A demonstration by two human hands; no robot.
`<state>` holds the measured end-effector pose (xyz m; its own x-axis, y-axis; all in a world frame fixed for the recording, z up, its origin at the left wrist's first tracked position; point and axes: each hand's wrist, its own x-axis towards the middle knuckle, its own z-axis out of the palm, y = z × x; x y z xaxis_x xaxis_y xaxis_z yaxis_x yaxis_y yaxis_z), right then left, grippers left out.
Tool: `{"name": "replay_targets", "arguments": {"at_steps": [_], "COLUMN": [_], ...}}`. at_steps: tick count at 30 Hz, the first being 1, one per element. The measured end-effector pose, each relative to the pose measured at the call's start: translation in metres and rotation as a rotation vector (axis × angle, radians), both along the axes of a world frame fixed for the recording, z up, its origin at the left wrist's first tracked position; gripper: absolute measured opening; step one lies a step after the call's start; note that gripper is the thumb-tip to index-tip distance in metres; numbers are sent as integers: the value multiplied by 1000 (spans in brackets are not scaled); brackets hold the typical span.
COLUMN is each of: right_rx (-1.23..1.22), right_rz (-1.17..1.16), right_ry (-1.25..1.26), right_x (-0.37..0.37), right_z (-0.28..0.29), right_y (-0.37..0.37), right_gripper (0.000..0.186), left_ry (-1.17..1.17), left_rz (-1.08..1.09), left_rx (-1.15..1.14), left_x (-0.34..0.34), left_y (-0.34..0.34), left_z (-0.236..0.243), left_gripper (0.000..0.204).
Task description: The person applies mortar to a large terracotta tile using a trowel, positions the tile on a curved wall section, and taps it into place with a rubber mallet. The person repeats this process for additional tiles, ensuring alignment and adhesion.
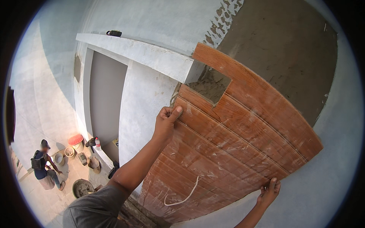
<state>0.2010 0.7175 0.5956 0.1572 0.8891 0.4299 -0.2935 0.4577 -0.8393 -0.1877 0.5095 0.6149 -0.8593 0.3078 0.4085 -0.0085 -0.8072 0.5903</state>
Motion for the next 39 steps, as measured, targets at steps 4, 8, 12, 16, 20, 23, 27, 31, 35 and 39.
{"name": "replay_targets", "arguments": {"at_steps": [4,8,12,16,20,23,27,31,35,39], "right_rx": [-44,-83,-96,-99,-90,-106,-109,-96,-117,-132], "right_rz": [-15,-35,-47,-8,1,-18,17,-1,-23,-12], "right_ry": [-80,-84,-123,-125,-84,-86,-123,-87,-95,-84], "right_x": [16,13,12,16,12,12,19,10,11,6], "right_z": [-3,0,1,2,-4,-8,-12,-8,-14,-13], "right_y": [8,5,8,10,16,21,29,23,41,34], "right_gripper": [32,33,37,38,42,46,52,50,46,44], "left_ry": [-35,-28,-60,-37,-27,-17,-16,2,11,21], "left_rz": [22,116,141,106,100,88,74,85,80,135], "left_rx": [-74,-128,-228,-198,-211,-197,-147,-200,-186,-251], "left_x": [2,-9,-16,-13,-13,-15,-15,-19,-23,-26], "left_y": [17,33,38,39,39,41,44,45,53,50], "left_z": [-6,-16,-20,-9,-6,-7,-10,-8,-7,-7], "left_gripper": [40,43,46,46,46,47,47,47,48,48]}}
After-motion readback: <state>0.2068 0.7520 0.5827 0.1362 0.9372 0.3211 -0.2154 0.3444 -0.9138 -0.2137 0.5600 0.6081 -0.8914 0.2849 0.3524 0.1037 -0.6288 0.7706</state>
